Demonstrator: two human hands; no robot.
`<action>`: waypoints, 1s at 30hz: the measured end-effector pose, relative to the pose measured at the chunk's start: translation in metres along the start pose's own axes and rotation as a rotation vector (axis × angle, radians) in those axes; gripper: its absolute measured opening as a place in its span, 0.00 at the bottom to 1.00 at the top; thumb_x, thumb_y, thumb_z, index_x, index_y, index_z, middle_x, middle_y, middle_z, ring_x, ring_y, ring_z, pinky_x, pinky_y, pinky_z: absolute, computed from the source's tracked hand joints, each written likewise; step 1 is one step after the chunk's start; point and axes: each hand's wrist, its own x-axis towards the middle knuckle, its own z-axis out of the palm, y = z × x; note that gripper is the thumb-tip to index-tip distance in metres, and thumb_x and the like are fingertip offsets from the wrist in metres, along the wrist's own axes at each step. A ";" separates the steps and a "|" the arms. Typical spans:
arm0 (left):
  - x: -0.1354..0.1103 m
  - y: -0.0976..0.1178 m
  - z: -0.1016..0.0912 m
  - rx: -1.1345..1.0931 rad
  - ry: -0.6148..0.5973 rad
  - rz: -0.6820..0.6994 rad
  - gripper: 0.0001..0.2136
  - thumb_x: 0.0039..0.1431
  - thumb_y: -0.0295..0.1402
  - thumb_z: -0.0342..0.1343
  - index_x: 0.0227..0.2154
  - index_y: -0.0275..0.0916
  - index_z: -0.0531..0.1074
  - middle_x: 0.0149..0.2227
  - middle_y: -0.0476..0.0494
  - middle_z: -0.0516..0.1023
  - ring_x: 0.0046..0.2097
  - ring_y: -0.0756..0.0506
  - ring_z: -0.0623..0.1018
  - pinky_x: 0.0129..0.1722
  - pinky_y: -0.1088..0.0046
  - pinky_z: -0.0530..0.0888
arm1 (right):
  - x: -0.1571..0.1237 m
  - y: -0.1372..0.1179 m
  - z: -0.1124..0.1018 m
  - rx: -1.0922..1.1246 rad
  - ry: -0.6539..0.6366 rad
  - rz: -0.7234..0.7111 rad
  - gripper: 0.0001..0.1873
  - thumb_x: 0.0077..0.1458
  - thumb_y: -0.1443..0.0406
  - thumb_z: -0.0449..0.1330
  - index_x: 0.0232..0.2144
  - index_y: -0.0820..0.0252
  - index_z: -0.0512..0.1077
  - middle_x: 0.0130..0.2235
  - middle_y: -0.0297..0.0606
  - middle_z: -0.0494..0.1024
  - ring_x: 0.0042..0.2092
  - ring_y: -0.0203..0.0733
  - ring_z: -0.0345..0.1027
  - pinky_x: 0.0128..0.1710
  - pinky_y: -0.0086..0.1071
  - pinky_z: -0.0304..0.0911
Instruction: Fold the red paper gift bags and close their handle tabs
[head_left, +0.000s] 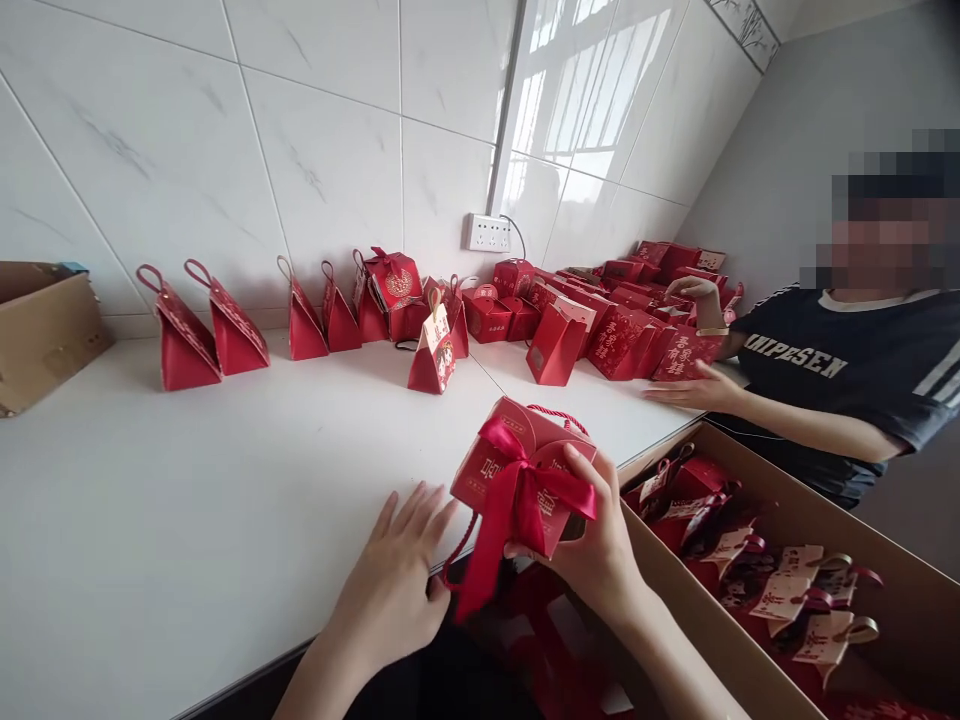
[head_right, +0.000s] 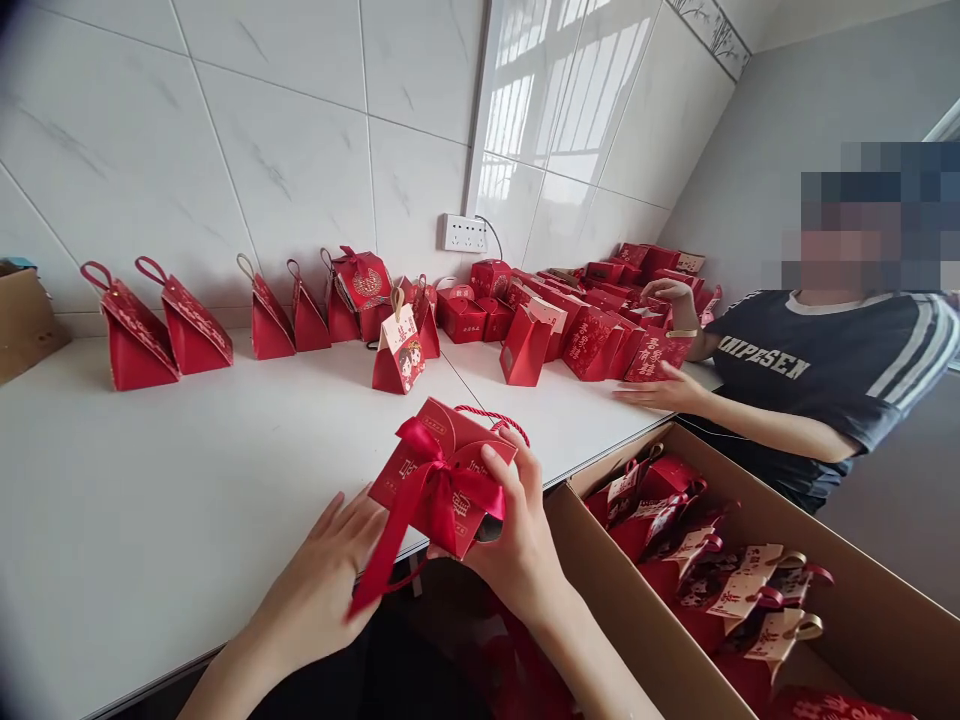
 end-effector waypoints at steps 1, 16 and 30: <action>0.000 0.000 -0.006 -0.151 0.031 -0.039 0.28 0.52 0.22 0.47 0.58 0.41 0.65 0.59 0.40 0.72 0.62 0.37 0.69 0.62 0.49 0.67 | 0.000 -0.002 0.000 0.028 -0.010 0.014 0.50 0.45 0.62 0.72 0.64 0.45 0.51 0.57 0.49 0.61 0.60 0.60 0.62 0.52 0.58 0.67; 0.000 0.090 -0.060 -0.062 0.816 0.262 0.09 0.55 0.19 0.59 0.38 0.36 0.71 0.30 0.49 0.76 0.35 0.50 0.75 0.41 0.70 0.73 | -0.009 -0.028 0.003 0.395 -0.113 0.168 0.42 0.47 0.75 0.68 0.58 0.35 0.61 0.65 0.37 0.56 0.65 0.55 0.57 0.64 0.58 0.54; 0.008 0.086 -0.046 0.089 0.806 0.384 0.09 0.55 0.20 0.59 0.37 0.38 0.72 0.26 0.51 0.76 0.30 0.51 0.76 0.42 0.69 0.73 | -0.016 -0.019 -0.017 0.331 -0.030 0.321 0.41 0.37 0.72 0.74 0.53 0.43 0.66 0.61 0.40 0.64 0.64 0.58 0.57 0.64 0.60 0.51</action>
